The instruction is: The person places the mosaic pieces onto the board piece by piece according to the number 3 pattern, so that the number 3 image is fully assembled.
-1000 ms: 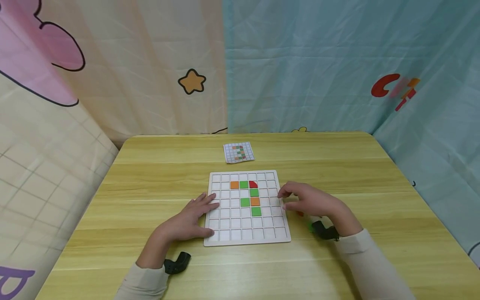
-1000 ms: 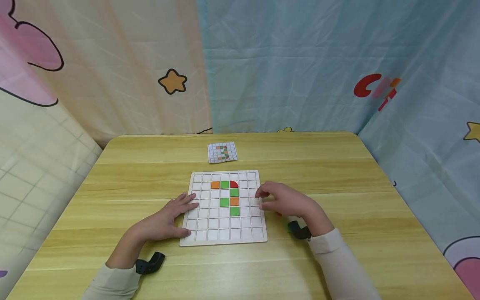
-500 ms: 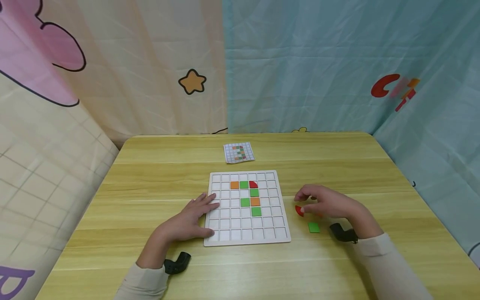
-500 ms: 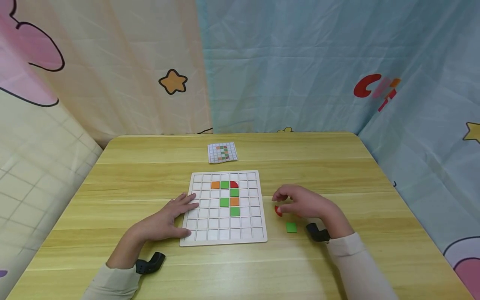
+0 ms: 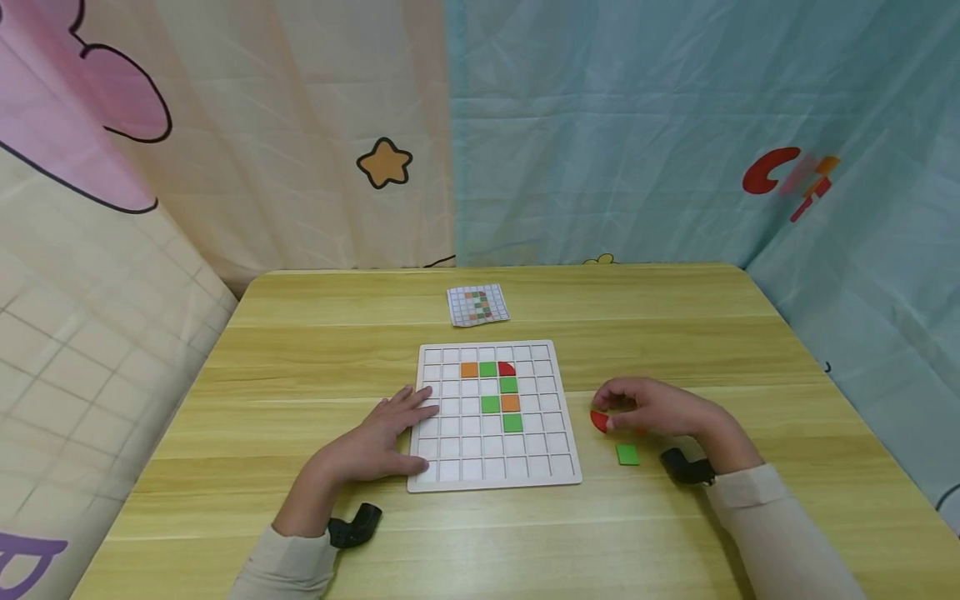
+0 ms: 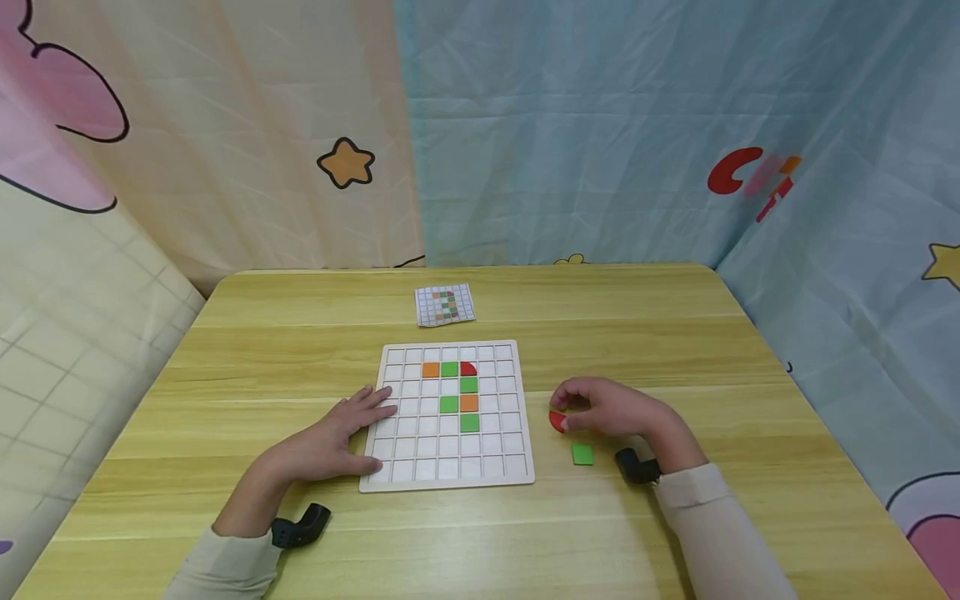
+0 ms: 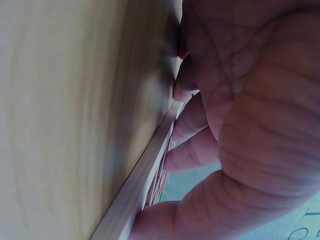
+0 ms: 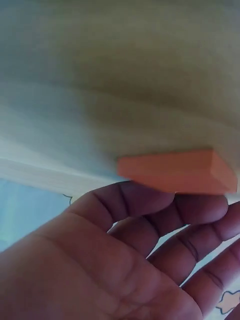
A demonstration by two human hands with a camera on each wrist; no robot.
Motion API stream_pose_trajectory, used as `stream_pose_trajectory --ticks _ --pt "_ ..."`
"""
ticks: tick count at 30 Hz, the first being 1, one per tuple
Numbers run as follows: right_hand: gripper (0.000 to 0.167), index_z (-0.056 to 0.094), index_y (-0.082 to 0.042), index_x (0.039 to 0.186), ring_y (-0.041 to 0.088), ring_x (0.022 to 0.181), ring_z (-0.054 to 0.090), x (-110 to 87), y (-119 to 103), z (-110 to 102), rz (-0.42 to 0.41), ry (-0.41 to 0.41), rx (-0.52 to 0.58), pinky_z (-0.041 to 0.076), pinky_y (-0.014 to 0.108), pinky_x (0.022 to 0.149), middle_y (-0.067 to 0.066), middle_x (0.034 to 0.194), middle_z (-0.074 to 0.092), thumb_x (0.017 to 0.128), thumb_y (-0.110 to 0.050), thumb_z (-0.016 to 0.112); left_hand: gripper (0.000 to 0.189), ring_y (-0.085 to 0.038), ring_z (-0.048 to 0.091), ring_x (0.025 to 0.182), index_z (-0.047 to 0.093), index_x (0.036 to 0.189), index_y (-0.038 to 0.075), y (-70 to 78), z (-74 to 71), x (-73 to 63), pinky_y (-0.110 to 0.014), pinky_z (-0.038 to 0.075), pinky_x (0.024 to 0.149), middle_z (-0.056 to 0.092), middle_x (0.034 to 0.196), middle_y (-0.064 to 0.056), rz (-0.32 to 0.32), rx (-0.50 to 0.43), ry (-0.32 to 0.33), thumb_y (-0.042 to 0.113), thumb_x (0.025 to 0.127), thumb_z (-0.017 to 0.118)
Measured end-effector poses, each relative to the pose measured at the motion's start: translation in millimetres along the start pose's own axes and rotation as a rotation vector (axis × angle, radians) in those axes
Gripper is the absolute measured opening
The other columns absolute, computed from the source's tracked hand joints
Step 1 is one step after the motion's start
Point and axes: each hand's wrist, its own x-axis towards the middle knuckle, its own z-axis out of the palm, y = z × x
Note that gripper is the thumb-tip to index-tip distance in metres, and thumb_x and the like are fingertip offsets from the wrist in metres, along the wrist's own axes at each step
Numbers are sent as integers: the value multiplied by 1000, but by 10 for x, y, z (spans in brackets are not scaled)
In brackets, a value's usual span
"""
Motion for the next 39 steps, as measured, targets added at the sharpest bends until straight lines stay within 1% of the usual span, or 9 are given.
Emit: stream_pose_trajectory --ticks 4,8,15,20,25,31,35,39 --pt "20 66 -16 111 20 100 55 13 4 14 2 4 -7 47 39 90 -3 109 63 93 -22 71 79 -30 4 151 43 151 11 -2 3 5 -55 5 119 21 164 -1 6 1 -1 28 82 78" --pt "19 65 -14 110 21 98 53 26 -6 17 -15 0 -13 46 40 88 -2 106 61 92 -21 71 79 -30 4 152 44 151 11 1 4 3 -55 5 119 21 164 -1 3 2 1 27 82 78" --pt "18 65 -12 107 22 92 50 44 -23 42 -62 -10 -11 42 31 77 0 99 58 91 -16 72 78 -30 4 151 44 151 11 10 -2 -1 -55 5 119 22 164 -2 -1 1 -2 27 82 78" --pt "18 63 -12 106 20 87 49 76 -12 51 -59 -10 -19 41 30 72 1 94 56 90 -14 72 78 -30 4 152 44 151 11 20 -7 -3 -54 5 119 22 164 -2 -9 2 -3 27 82 78" --pt "19 62 -11 106 20 85 49 105 10 64 -68 -16 -25 42 30 72 1 92 55 90 -8 71 78 -30 4 152 44 151 11 29 -9 -6 -54 5 119 22 164 -2 -19 0 -2 27 82 78" --pt "15 61 -11 103 18 83 49 111 2 71 -88 -6 -51 42 30 71 0 90 54 91 -3 67 78 -30 4 152 45 150 12 21 -6 -3 -54 5 119 22 164 -1 -20 3 0 28 82 78" --pt "14 61 -11 103 18 84 49 107 -4 77 -97 2 -65 42 30 72 0 91 54 92 -3 65 78 -30 4 152 45 150 12 16 -4 -3 -54 5 119 22 164 -1 -20 4 2 28 82 79" --pt "16 61 -11 105 19 85 49 110 -5 83 -82 5 -65 42 30 72 0 92 54 91 -6 68 78 -30 4 152 45 150 12 17 -4 -5 -54 5 119 22 164 -1 -19 1 1 28 82 78"
